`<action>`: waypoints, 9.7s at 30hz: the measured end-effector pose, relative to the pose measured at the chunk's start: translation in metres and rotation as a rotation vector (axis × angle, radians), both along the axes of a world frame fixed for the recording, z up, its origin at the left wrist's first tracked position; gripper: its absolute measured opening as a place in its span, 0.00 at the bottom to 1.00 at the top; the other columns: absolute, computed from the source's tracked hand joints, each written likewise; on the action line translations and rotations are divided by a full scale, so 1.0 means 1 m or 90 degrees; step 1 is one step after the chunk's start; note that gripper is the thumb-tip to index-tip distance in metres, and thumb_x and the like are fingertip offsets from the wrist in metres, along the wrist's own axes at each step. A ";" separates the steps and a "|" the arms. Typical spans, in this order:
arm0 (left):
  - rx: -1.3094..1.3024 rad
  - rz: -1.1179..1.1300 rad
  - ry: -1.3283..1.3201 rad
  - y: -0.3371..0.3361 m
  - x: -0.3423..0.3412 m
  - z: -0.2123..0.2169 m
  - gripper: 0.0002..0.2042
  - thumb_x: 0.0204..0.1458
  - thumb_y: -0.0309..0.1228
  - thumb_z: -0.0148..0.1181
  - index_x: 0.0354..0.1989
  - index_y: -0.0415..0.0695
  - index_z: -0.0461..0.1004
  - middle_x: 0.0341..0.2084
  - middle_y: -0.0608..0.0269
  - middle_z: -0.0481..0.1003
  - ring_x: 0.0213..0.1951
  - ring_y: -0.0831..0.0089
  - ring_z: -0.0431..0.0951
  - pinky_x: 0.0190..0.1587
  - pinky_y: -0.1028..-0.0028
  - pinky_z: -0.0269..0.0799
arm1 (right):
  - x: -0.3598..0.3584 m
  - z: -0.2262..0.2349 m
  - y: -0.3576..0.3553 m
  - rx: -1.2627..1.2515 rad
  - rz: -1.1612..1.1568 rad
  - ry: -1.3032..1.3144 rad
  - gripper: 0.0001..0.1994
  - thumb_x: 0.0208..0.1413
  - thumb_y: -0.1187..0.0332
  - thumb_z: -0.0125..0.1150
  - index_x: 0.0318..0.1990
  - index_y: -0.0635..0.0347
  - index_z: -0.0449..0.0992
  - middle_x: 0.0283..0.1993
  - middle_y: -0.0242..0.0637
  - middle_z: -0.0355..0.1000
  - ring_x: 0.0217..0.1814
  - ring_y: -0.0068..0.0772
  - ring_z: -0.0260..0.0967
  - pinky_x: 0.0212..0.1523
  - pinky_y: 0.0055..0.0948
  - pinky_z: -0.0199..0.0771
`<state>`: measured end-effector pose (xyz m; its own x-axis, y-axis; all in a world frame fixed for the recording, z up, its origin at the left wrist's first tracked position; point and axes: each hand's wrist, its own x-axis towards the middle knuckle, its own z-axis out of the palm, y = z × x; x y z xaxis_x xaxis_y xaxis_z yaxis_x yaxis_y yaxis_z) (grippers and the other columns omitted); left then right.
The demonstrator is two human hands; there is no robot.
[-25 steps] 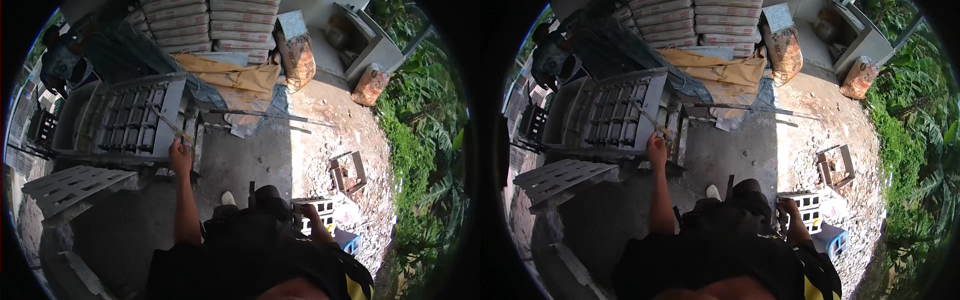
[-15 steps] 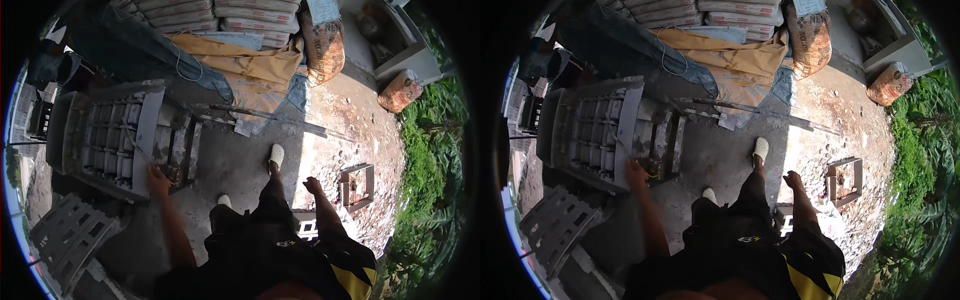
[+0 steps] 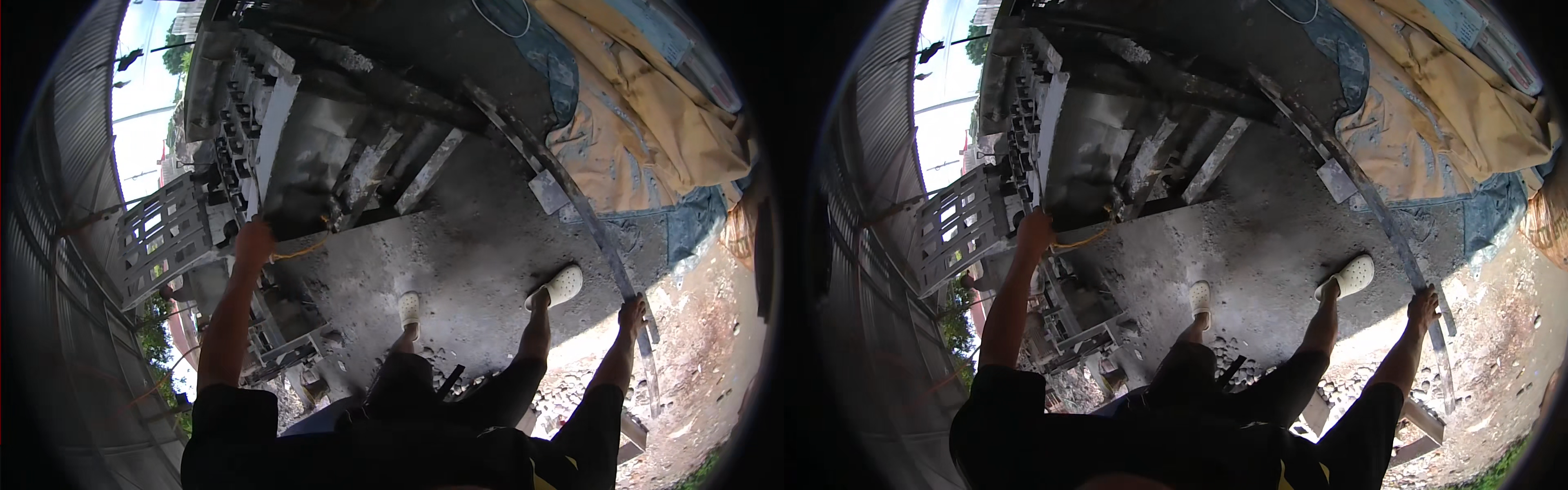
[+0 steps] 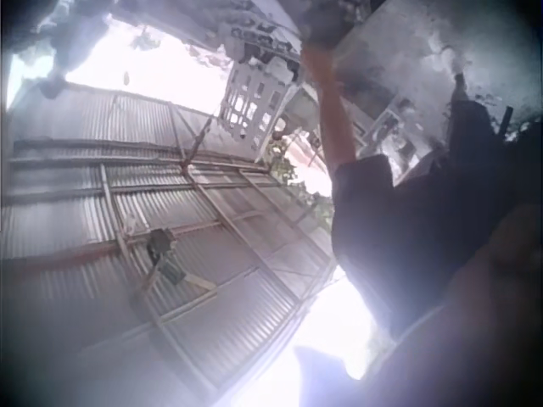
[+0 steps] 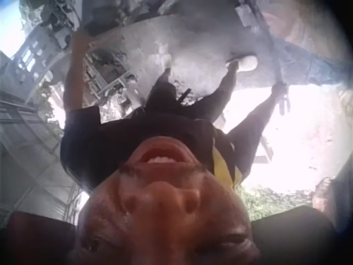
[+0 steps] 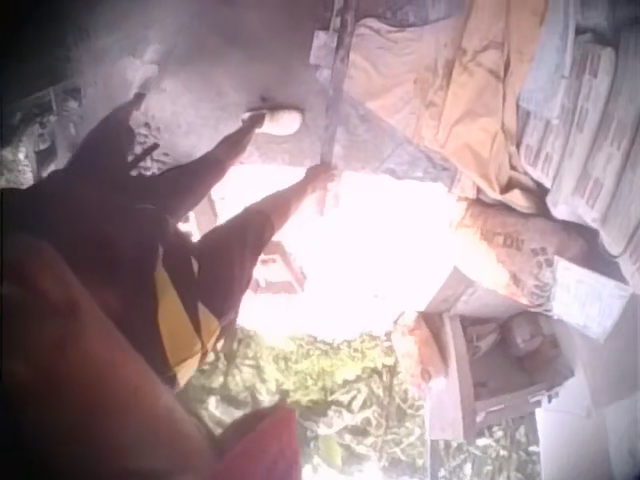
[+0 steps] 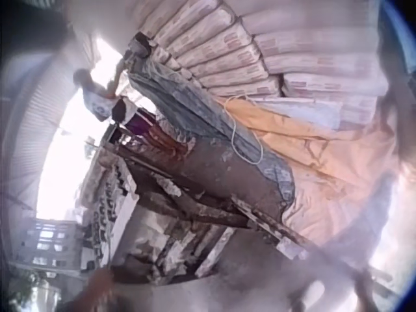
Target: The person assembles a white plastic frame onto a concrete block mold, aligning and securing it with both hands. The person repeatedly adjusts the frame to fit the mold, ensuring proper alignment.
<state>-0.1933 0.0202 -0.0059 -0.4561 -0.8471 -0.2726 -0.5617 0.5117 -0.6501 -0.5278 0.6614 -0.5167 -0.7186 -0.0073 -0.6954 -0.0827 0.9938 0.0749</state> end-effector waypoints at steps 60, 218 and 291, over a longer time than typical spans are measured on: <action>0.118 0.807 0.930 0.554 0.167 -0.205 0.13 0.42 0.37 0.62 0.38 0.50 0.79 0.33 0.49 0.77 0.37 0.53 0.78 0.40 0.63 0.74 | -0.109 0.211 -0.257 -0.036 1.268 -0.289 0.21 0.54 0.49 0.53 0.42 0.59 0.76 0.41 0.41 0.76 0.42 0.34 0.74 0.41 0.34 0.72; 0.277 0.450 1.319 -0.113 -0.045 0.117 0.24 0.62 0.37 0.46 0.16 0.34 0.67 0.10 0.71 0.65 0.18 0.86 0.60 0.20 0.79 0.56 | 0.122 0.617 -0.780 -0.745 0.617 -0.758 0.22 0.58 0.54 0.50 0.24 0.68 0.71 0.18 0.44 0.65 0.20 0.36 0.62 0.25 0.35 0.60; 0.196 0.535 1.330 -0.085 0.065 0.120 0.12 0.41 0.19 0.40 0.26 0.32 0.75 0.13 0.66 0.66 0.18 0.83 0.62 0.21 0.80 0.55 | 0.227 0.609 -0.761 -0.751 0.846 -0.783 0.20 0.57 0.51 0.52 0.30 0.63 0.66 0.29 0.43 0.61 0.33 0.47 0.60 0.37 0.42 0.61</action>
